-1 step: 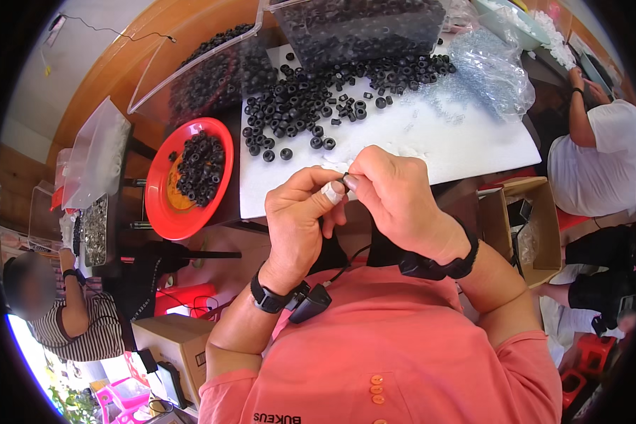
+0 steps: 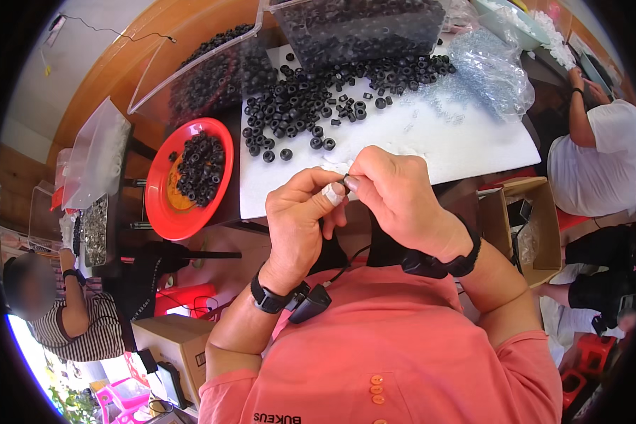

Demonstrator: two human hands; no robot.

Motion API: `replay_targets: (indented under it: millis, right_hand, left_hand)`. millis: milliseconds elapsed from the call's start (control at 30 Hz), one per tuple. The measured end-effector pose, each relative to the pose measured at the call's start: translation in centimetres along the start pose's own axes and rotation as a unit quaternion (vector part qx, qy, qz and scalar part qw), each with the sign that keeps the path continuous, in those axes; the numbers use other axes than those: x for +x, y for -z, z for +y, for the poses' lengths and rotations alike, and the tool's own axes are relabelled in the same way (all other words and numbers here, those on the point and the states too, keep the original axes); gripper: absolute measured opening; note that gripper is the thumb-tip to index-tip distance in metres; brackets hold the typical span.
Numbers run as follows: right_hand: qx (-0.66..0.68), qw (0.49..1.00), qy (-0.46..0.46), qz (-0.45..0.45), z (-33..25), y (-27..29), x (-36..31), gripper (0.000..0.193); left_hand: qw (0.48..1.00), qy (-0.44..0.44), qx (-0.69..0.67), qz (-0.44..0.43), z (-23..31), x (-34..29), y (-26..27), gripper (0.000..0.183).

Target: Assembling small black plastic cord locks or shoe toggles by hand at a production table.

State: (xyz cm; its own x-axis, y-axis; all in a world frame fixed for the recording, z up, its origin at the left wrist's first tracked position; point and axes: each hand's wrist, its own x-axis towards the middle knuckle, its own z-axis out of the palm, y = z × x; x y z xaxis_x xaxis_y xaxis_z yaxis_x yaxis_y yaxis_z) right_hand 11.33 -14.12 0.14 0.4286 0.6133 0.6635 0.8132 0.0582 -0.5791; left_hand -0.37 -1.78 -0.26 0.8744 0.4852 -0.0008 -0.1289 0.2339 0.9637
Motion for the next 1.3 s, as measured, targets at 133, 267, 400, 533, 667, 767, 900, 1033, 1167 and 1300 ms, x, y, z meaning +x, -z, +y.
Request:
replay_targets:
  millis: [133,267,400,533,667,767,900,1033,1167,1300]
  right_hand:
    - [0.094,0.993,-0.056,-0.053,0.5,0.5,0.6,0.012]
    - [0.141,0.981,-0.123,-0.053,0.3,0.3,0.3,0.013]
    - [0.137,0.982,-0.124,-0.039,0.1,-0.1,-0.4,0.013]
    - [0.078,0.993,-0.064,-0.062,-0.4,0.5,-0.6,0.015]
    - [-0.03,0.999,0.007,-0.031,-1.1,-0.3,-0.9,0.024]
    - [-0.11,0.991,0.062,0.037,-0.6,-1.5,-1.4,0.027]
    - [-0.099,0.991,0.081,0.043,0.0,-1.2,-1.2,0.028]
    - [-0.106,0.989,0.104,-0.015,0.2,0.1,-0.6,0.026]
    - [-0.05,0.99,0.102,-0.085,0.2,0.8,0.1,0.027]
    - [-0.065,0.988,0.131,-0.056,-0.6,0.1,0.1,0.028]
  left_hand:
    - [0.999,-0.013,0.053,0.0,-0.1,-0.2,-0.2,0.017]
    - [0.999,-0.009,0.031,0.01,-0.3,-0.1,-0.4,0.018]
    - [1.0,0.008,0.006,0.006,-0.8,-0.2,-0.2,0.013]
    - [1.0,0.016,-0.015,0.013,-0.7,-0.2,-0.1,0.014]
    - [0.999,0.036,-0.025,0.021,-0.8,-0.3,0.0,0.016]
    - [0.999,0.045,-0.023,0.012,-0.8,-0.4,-0.5,0.017]
    - [0.998,0.07,0.005,0.002,-0.3,-0.8,-0.9,0.02]
    - [0.981,0.163,-0.062,-0.078,1.0,-0.9,-0.5,0.022]
    - [0.989,0.106,-0.002,-0.103,0.4,-0.9,0.2,0.026]
    - [0.993,0.067,0.005,-0.102,0.3,-1.1,0.4,0.021]
